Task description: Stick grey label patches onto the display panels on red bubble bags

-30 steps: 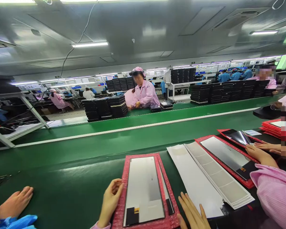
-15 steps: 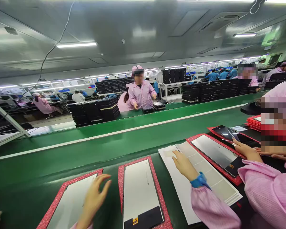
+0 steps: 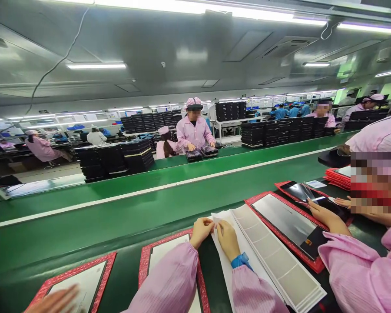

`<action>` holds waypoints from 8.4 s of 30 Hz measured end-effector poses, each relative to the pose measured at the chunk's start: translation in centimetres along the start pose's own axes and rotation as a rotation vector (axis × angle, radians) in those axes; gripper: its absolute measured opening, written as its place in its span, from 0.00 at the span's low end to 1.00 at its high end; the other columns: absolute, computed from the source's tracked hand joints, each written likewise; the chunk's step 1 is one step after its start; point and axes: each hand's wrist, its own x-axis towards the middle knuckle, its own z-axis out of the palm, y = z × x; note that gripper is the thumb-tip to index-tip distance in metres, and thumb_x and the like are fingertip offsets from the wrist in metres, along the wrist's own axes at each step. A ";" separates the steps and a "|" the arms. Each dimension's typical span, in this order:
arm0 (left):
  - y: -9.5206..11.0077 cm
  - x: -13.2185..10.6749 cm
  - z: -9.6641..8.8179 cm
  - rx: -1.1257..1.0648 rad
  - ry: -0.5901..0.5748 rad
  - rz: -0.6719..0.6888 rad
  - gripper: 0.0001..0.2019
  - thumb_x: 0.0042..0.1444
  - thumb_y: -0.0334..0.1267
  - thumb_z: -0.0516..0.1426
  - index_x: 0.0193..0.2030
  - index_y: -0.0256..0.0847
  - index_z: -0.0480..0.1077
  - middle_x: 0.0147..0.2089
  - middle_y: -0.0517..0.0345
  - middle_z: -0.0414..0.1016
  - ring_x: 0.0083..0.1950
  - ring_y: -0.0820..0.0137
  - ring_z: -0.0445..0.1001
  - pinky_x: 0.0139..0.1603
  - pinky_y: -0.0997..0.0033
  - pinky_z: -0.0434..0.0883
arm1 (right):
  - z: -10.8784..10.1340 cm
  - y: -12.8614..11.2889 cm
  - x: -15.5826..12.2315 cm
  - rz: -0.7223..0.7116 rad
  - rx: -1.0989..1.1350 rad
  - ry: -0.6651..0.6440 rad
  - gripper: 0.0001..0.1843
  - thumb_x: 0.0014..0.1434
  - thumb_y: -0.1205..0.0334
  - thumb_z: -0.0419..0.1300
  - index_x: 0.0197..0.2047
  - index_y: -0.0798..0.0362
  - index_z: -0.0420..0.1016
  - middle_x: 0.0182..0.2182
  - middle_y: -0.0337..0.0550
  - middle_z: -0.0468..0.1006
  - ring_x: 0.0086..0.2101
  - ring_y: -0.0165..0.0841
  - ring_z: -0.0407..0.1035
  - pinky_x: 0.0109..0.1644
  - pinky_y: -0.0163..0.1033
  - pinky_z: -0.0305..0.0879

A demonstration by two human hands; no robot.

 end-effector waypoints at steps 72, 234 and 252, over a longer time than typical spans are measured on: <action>-4.8 -26.2 -8.1 -0.193 0.138 0.098 0.13 0.47 0.44 0.59 0.35 0.38 0.68 0.25 0.62 0.68 0.27 0.75 0.67 0.29 0.78 0.66 | -4.8 -11.7 -15.0 0.401 0.562 -0.440 0.18 0.51 0.56 0.60 0.44 0.52 0.63 0.34 0.40 0.73 0.36 0.32 0.70 0.40 0.36 0.68; -9.8 -28.1 -4.6 0.801 0.650 0.422 0.23 0.55 0.37 0.51 0.58 0.39 0.56 0.54 0.44 0.66 0.53 0.59 0.68 0.48 0.62 0.68 | -4.8 -10.0 -19.8 -0.403 -0.437 -0.161 0.34 0.58 0.59 0.52 0.64 0.57 0.43 0.60 0.51 0.54 0.60 0.44 0.47 0.59 0.51 0.54; -14.6 -27.6 -3.2 1.243 0.699 0.620 0.33 0.54 0.26 0.44 0.65 0.36 0.35 0.51 0.48 0.73 0.51 0.59 0.71 0.45 0.62 0.70 | -3.4 -9.7 -21.7 -0.617 -0.789 -0.028 0.38 0.54 0.39 0.48 0.58 0.60 0.59 0.52 0.54 0.67 0.51 0.44 0.61 0.57 0.53 0.45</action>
